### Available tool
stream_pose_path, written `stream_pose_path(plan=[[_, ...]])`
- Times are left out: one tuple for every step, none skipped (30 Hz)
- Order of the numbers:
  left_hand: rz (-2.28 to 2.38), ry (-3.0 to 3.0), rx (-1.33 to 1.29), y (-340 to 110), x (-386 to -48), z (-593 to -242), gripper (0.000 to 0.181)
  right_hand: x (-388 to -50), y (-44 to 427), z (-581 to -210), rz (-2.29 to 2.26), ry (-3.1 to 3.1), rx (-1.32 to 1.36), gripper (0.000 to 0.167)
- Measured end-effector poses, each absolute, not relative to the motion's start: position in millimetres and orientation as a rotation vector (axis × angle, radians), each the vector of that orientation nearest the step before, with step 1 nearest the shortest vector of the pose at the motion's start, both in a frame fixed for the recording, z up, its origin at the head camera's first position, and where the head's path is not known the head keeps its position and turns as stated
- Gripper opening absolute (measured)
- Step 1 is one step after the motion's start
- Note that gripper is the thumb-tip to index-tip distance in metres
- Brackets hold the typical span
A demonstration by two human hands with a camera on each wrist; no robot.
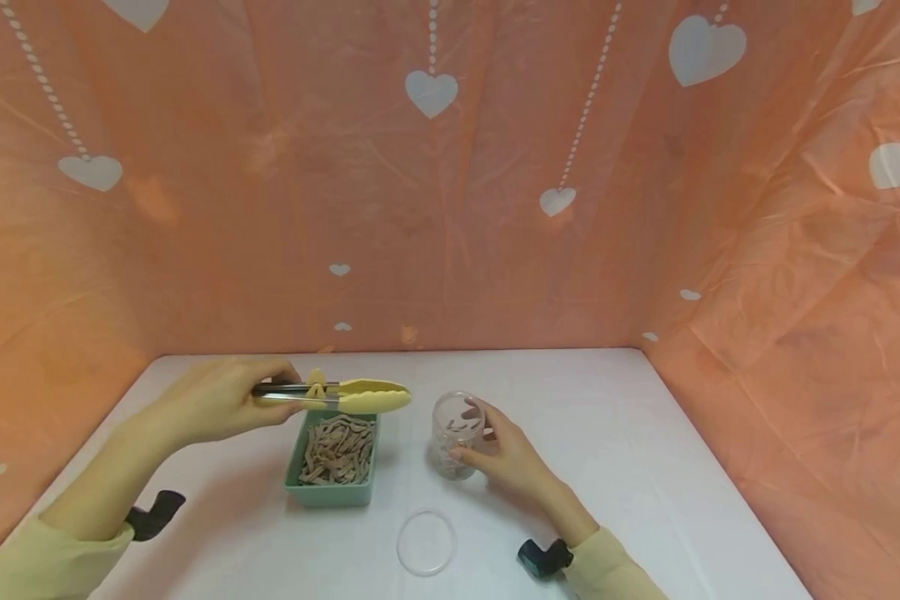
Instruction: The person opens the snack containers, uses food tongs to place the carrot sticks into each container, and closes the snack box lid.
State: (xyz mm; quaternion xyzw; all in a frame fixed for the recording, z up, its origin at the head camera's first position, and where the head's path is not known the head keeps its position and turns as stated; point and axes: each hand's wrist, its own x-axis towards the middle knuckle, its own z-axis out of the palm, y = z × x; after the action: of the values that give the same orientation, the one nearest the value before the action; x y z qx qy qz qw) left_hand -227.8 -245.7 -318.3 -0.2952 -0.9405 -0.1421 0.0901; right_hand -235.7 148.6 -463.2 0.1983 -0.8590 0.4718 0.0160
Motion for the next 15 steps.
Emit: stream_pose_path(plan=[[-0.434, -2.795, -0.880, -242, -229, -318, 0.020, -236, 149, -463, 1.466, -2.674, 0.617, 0.081], [-0.446, -2.792, -0.886, -239, -231, -319, 0.020, -236, 149, -463, 1.465, -2.676, 0.615, 0.080], [-0.457, -2.790, -0.888, -236, -232, -319, 0.020, -236, 149, -463, 1.467, -2.681, 0.612, 0.081], [-0.468, -2.789, -0.890, -233, -234, -319, 0.020, -236, 149, -464, 1.465, -2.685, 0.611, 0.081], [-0.472, -2.785, -0.895, -230, -236, -320, 0.021, -237, 149, -464, 1.460, -2.686, 0.612, 0.081], [-0.480, -2.783, -0.901, -227, -237, -320, 0.021, -237, 149, -464, 1.454, -2.689, 0.613, 0.081], [-0.478, -2.778, -0.907, -223, -239, -321, 0.021, -237, 149, -464, 1.454, -2.689, 0.617, 0.081], [-0.480, -2.773, -0.912, -219, -241, -321, 0.021, -237, 149, -464, 1.456, -2.687, 0.620, 0.081], [-0.485, -2.771, -0.918, -216, -242, -322, 0.021, -237, 150, -464, 1.459, -2.685, 0.626, 0.081], [-0.489, -2.768, -0.925, -212, -244, -322, 0.021, -237, 150, -464, 1.459, -2.682, 0.631, 0.081], [-0.501, -2.768, -0.932, -209, -245, -323, 0.021, -237, 150, -464, 1.460, -2.678, 0.634, 0.081], [-0.508, -2.770, -0.938, -206, -247, -324, 0.021, -237, 150, -464, 1.464, -2.678, 0.636, 0.082], [-0.512, -2.767, -0.947, -202, -248, -324, 0.020, -237, 151, -463, 1.470, -2.679, 0.633, 0.082], [-0.521, -2.764, -0.954, -200, -249, -325, 0.020, -237, 151, -463, 1.471, -2.682, 0.629, 0.082], [-0.526, -2.762, -0.961, -197, -250, -326, 0.020, -237, 151, -463, 1.470, -2.687, 0.625, 0.083]])
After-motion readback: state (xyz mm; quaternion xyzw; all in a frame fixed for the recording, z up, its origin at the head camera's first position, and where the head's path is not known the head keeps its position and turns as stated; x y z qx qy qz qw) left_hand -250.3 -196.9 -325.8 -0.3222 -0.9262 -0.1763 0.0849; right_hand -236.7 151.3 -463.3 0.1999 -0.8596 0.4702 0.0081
